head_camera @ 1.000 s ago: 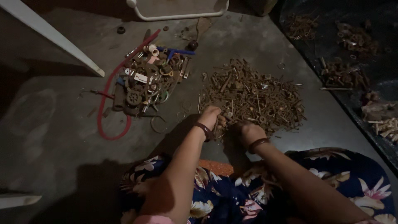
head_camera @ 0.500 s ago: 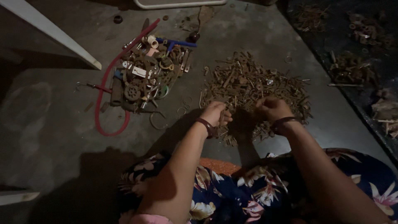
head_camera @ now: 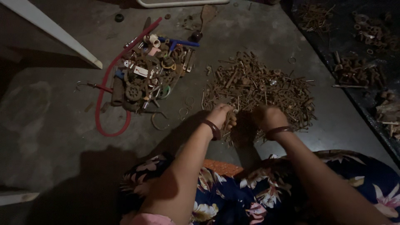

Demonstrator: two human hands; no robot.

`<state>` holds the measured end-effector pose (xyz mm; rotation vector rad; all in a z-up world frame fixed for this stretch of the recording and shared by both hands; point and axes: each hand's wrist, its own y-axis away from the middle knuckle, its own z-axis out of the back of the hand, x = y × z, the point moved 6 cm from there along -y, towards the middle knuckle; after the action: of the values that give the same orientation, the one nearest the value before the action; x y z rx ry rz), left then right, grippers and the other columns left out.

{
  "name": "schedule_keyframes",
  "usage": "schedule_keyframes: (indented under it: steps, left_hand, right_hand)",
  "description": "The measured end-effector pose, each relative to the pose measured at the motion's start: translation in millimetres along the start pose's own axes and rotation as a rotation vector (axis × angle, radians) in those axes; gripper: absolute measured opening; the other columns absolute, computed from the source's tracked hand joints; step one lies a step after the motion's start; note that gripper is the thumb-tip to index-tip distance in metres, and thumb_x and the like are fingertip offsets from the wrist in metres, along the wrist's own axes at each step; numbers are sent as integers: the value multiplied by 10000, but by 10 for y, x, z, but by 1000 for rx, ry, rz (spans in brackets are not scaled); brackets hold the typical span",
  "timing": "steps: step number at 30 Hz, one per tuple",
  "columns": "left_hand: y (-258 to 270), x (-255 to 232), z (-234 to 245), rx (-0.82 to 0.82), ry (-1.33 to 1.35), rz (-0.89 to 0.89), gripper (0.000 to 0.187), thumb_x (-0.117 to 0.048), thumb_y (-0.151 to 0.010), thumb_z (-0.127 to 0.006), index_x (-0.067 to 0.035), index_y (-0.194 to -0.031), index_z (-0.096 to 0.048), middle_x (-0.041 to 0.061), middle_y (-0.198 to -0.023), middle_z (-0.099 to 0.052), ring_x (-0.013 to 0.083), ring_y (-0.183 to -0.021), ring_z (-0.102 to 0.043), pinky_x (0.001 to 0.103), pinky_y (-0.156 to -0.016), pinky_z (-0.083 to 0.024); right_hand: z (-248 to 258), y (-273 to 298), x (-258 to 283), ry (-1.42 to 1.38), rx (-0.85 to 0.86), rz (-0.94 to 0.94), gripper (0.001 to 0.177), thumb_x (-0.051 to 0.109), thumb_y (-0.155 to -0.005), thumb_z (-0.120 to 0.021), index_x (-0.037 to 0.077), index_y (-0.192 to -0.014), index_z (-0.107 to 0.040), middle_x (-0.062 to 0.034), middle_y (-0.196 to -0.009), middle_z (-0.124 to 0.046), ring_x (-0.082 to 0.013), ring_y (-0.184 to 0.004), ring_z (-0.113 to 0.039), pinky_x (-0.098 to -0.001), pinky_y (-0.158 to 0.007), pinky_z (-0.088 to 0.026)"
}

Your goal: The person sorts through a pile of rusty metal hardware on the floor by hand, picking up individual bolts and washers and placing them onto separate piles or a plastic sheet.

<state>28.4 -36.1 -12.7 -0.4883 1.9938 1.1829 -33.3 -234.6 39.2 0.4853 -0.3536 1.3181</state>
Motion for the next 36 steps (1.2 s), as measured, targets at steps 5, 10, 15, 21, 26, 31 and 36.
schedule_keyframes:
  steps: [5, 10, 15, 21, 26, 31, 36]
  left_hand:
    - [-122, 12, 142, -103, -79, -52, 263, -271, -1068, -463, -76, -1213, -564, 84, -829, -675, 184, -651, -663, 333, -568, -539]
    - [-25, -70, 194, -81, -41, -92, 317, -272, -1064, -433, -86, -1307, -518, 88, -859, -689, 199, -692, -704, 347, -602, -573]
    - [54, -62, 248, -135, -16, -63, 348, -276, -1065, -414, -127, -1374, -474, 102, -870, -698, 211, -700, -716, 350, -617, -598]
    - [-145, 67, 260, -72, 27, -81, 381, -266, -1089, -426, -22, -1373, -497, 108, -846, -684, 217, -659, -709, 351, -561, -580]
    - [-93, 89, 266, -132, 29, -74, 371, -269, -1069, -439, -80, -1386, -478, 111, -831, -676, 220, -647, -691, 361, -553, -549]
    - [127, -36, 243, -140, -32, -64, 381, -266, -1072, -427, -91, -1406, -484, 100, -867, -695, 210, -698, -708, 364, -603, -579]
    - [256, -86, 196, -165, -31, -17, 360, -278, -1077, -433, -103, -1389, -476, 105, -878, -696, 211, -709, -704, 366, -623, -580]
  right_hand:
    - [-426, -1, -1, 284, -53, 163, 336, 143, -915, -566, 102, -1224, -693, -225, -1130, -697, -430, -950, -688, -524, -799, -571]
    - [-493, 77, -63, 326, -76, 90, 268, 212, -934, -560, 91, -1122, -708, -188, -1138, -715, -400, -998, -699, -508, -827, -582]
    - [-367, 18, -339, 157, -58, -14, 296, 332, -948, -614, 151, -1140, -748, -188, -1060, -749, -400, -973, -707, -505, -850, -579]
    - [-455, 11, -521, 84, -133, 27, 304, 324, -875, -677, 145, -1110, -748, -162, -1009, -768, -369, -902, -748, -493, -809, -604]
    - [-646, 146, -272, 313, -17, 25, 451, 160, -948, -579, 177, -1398, -564, -231, -936, -741, -433, -870, -719, -542, -751, -581]
    - [-390, 182, -113, 199, -88, 19, 337, 211, -927, -641, 113, -1248, -610, -233, -966, -742, -426, -877, -710, -531, -745, -581]
    - [-33, 96, -321, -147, -156, -192, 237, 143, -828, -775, 109, -1040, -673, -142, -967, -749, -301, -864, -730, -443, -773, -593]
